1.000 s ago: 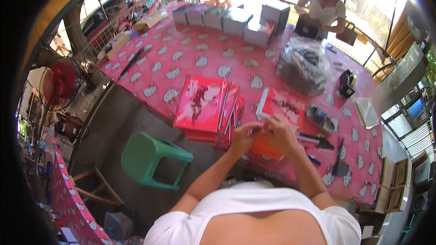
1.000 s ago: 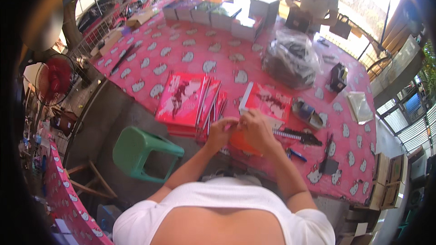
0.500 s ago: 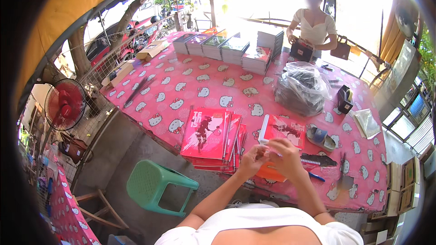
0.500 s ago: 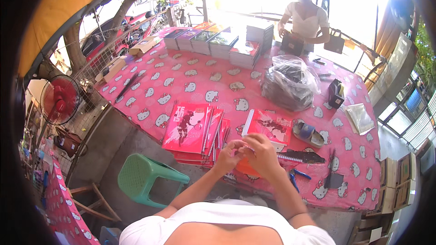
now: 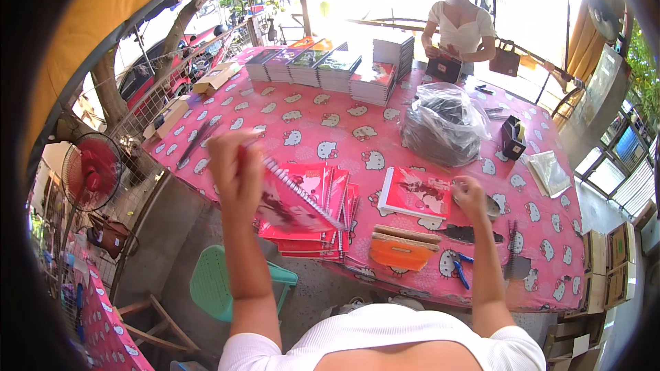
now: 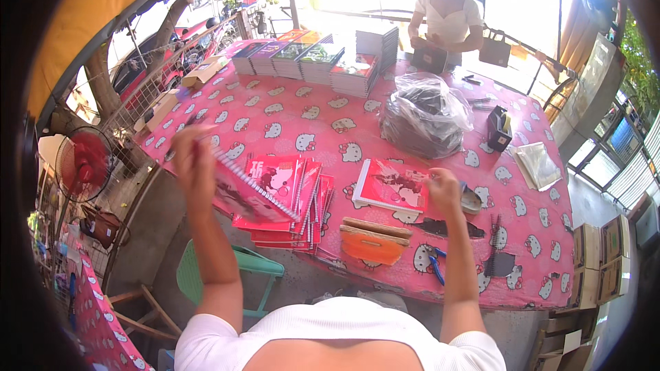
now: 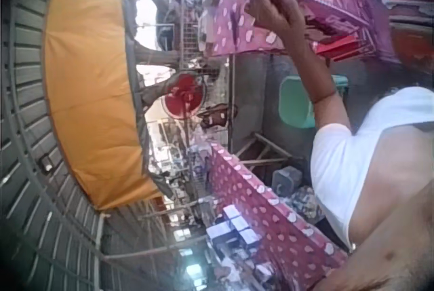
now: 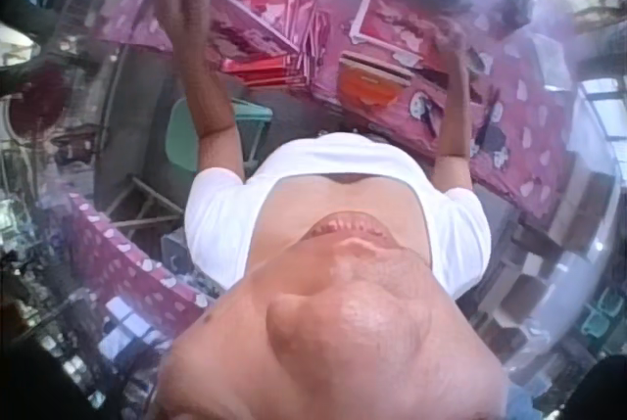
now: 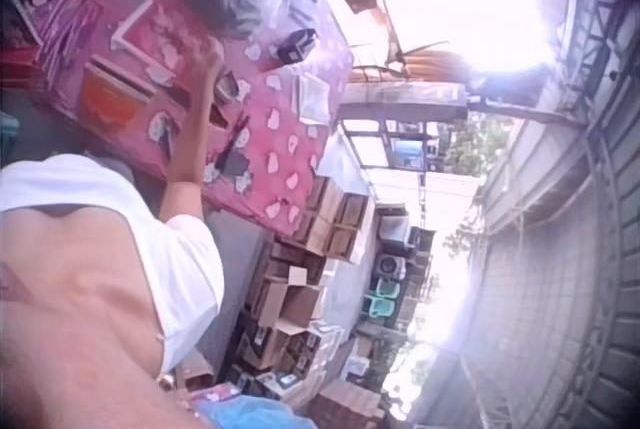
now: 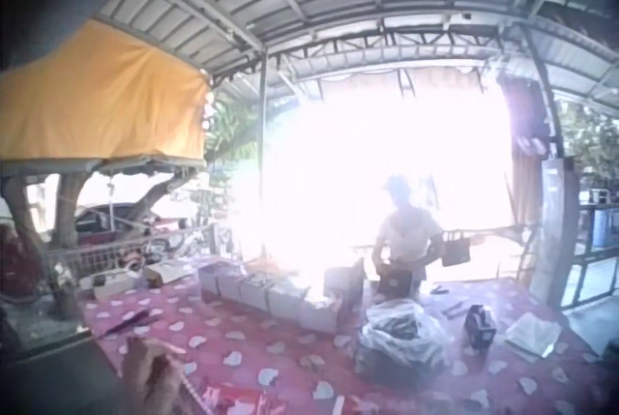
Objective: The person tapes the spines of pink notebooks using a hand-held tape dispenser and blue shears to cut the tape.
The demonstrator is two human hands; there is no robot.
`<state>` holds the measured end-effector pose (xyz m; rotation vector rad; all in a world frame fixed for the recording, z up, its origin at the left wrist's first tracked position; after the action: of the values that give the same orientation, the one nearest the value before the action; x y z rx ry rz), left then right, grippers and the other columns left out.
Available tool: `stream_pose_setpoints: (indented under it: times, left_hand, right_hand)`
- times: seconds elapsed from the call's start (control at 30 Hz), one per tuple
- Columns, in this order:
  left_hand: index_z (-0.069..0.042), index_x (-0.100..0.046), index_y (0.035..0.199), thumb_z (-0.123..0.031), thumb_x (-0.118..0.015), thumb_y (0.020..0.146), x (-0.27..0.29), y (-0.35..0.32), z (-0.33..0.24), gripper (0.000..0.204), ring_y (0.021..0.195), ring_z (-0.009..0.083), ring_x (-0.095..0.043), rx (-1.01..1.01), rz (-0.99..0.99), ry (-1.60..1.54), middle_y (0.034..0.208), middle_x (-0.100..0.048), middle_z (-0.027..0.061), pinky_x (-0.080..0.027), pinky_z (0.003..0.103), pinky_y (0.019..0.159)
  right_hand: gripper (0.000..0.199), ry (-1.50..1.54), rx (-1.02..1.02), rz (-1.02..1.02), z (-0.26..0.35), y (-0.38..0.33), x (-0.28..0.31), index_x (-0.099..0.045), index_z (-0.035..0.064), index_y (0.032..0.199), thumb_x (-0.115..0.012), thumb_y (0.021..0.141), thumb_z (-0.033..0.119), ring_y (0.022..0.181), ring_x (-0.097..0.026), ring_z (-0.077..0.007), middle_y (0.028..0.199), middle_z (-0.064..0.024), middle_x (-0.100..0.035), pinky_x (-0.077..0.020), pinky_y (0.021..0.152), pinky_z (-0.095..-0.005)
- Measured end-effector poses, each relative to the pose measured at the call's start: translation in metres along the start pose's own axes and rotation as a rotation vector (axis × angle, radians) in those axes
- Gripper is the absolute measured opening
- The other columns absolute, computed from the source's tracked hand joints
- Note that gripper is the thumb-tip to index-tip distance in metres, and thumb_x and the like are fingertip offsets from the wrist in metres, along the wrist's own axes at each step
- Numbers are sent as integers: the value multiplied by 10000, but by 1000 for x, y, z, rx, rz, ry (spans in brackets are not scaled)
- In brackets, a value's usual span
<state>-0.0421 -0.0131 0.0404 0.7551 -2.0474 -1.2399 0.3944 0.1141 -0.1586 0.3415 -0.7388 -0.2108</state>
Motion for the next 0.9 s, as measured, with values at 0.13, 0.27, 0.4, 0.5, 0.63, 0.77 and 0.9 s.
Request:
stream_pose_setpoints:
  times: [0.13, 0.27, 0.4, 0.5, 0.63, 0.77, 0.9]
  left_hand:
    - [-72, -617, 1088, -259, -601, 853, -87, -42, 97, 300, 1013, 246, -530, 99, 841, 257, 1103, -601, 95, -323, 501, 959]
    - [-150, -222, 1471, -632, -306, 904, -127, -148, 142, 749, 1424, 316, -103, 319, 1166, 566, 1526, -194, 137, 14, 660, 1069]
    - [-151, -136, 1490, -678, -220, 895, -148, -146, 126, 799, 1425, 335, -78, 389, 1178, 509, 1543, -119, 140, 4, 646, 1074]
    - [-149, -173, 1485, -666, -243, 900, -150, -148, 129, 784, 1421, 345, -96, 421, 1126, 518, 1535, -146, 157, 11, 650, 1069]
    - [-144, -321, 1437, -608, -388, 892, -135, -137, 102, 720, 1417, 327, -140, 384, 911, 551, 1519, -205, 159, 18, 649, 1066]
    - [-145, -471, 1349, -505, -561, 855, -139, -95, 27, 618, 1397, 314, -227, 299, 623, 282, 1491, -291, 141, 14, 646, 1067]
    - [-141, -531, 1289, -407, -650, 835, -160, -102, -9, 540, 1351, 295, -338, 403, 518, -37, 1445, -389, 104, -39, 643, 1071]
  right_hand:
    - [344, -86, 97, 248, -59, 27, -84, -643, 27, 1013, -719, 729, 205, 970, -599, -336, 1019, -183, -633, -463, 854, -408]
    - [429, -298, 175, 181, -84, 56, -110, -601, -21, 1070, -710, 717, 198, 1032, -568, -355, 1086, -219, -601, -456, 898, -415]
    - [439, -335, 64, 479, -115, 79, -123, -573, -32, 1072, -683, 715, 197, 1126, -488, -408, 1159, -250, -546, -401, 975, -439]
    - [509, -488, 161, 555, -91, 75, -126, -573, -23, 1050, -761, 654, 235, 1129, -503, -388, 1149, -257, -557, -414, 966, -427]
    - [598, -428, -59, 620, -33, 56, -105, -554, -24, 1068, -811, 616, 270, 1178, -490, -344, 1192, -259, -541, -414, 966, -422]
    - [641, -193, -529, 1043, -47, 71, -98, -533, -21, 1077, -827, 603, 297, 1205, -471, -339, 1222, -241, -525, -404, 975, -436]
    - [688, -566, -38, 587, -75, 70, -112, -494, -19, 1083, -842, 572, 284, 1135, -526, -354, 1160, -232, -563, -451, 905, -430]
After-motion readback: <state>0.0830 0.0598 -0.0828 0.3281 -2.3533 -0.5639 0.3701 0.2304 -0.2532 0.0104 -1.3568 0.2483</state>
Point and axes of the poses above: each hand's wrist, its own y-axis towards the middle knuckle, its own x-axis out of the back of the hand, z = x × y, the point moved 3 cm from there along y, towards the middle knuckle
